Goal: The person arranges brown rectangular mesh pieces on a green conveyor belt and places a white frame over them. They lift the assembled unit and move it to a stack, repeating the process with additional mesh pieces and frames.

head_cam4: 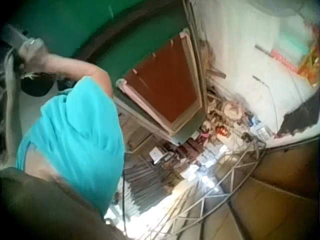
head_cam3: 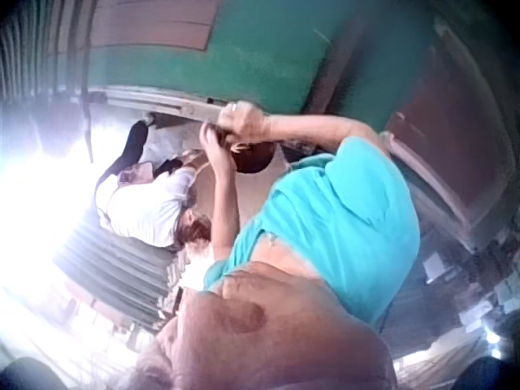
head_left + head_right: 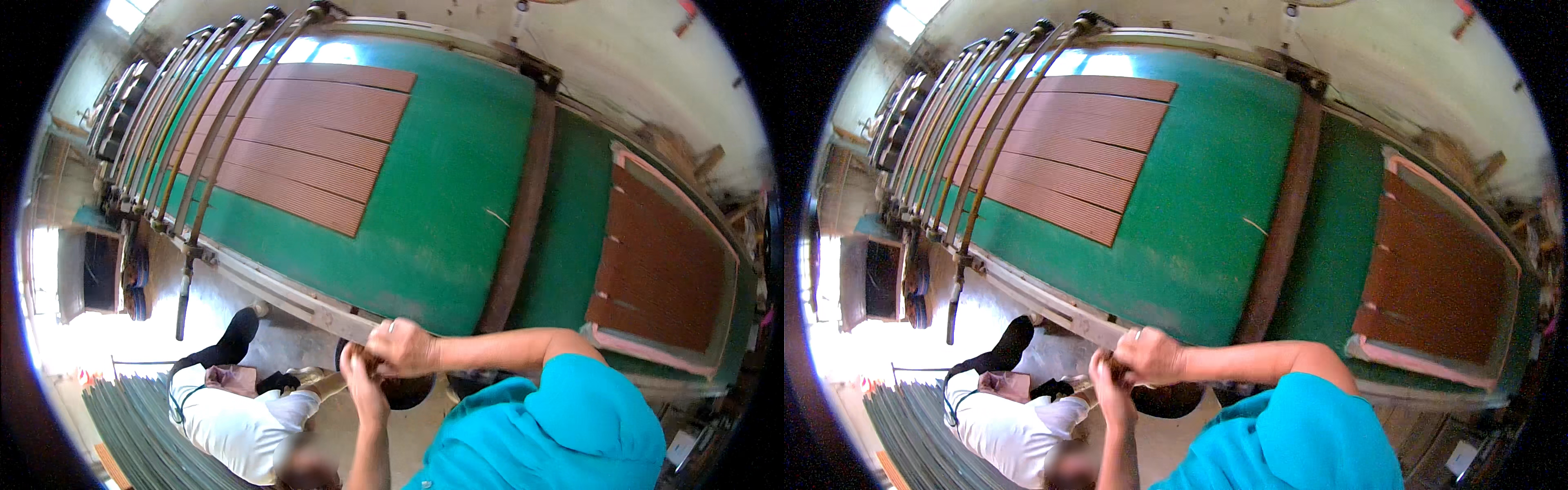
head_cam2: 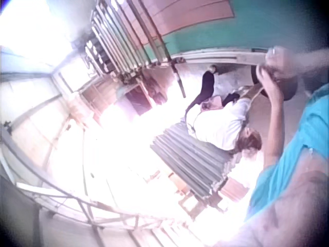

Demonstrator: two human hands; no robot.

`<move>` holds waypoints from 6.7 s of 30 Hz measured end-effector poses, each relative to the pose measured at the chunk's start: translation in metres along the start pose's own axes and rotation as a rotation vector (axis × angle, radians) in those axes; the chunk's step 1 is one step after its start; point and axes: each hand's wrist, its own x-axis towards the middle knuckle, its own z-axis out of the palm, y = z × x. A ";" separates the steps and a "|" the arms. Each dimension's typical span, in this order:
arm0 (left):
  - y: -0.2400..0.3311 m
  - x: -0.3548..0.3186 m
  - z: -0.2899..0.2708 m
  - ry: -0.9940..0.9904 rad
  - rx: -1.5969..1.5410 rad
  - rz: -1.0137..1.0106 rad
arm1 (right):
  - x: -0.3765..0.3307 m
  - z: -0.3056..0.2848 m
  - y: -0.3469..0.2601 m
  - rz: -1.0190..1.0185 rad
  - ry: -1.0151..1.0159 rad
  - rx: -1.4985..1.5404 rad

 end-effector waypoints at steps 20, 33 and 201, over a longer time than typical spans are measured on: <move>-0.137 -0.160 -0.011 -0.490 0.459 0.312 | -0.454 -0.101 -0.149 1.186 0.101 -0.222; -0.165 -0.210 0.572 -1.307 0.978 0.928 | -0.684 -0.231 -0.111 1.394 1.895 1.124; -0.497 -0.369 -0.290 0.562 0.272 -0.428 | -0.576 -0.132 -0.235 1.813 -0.015 0.343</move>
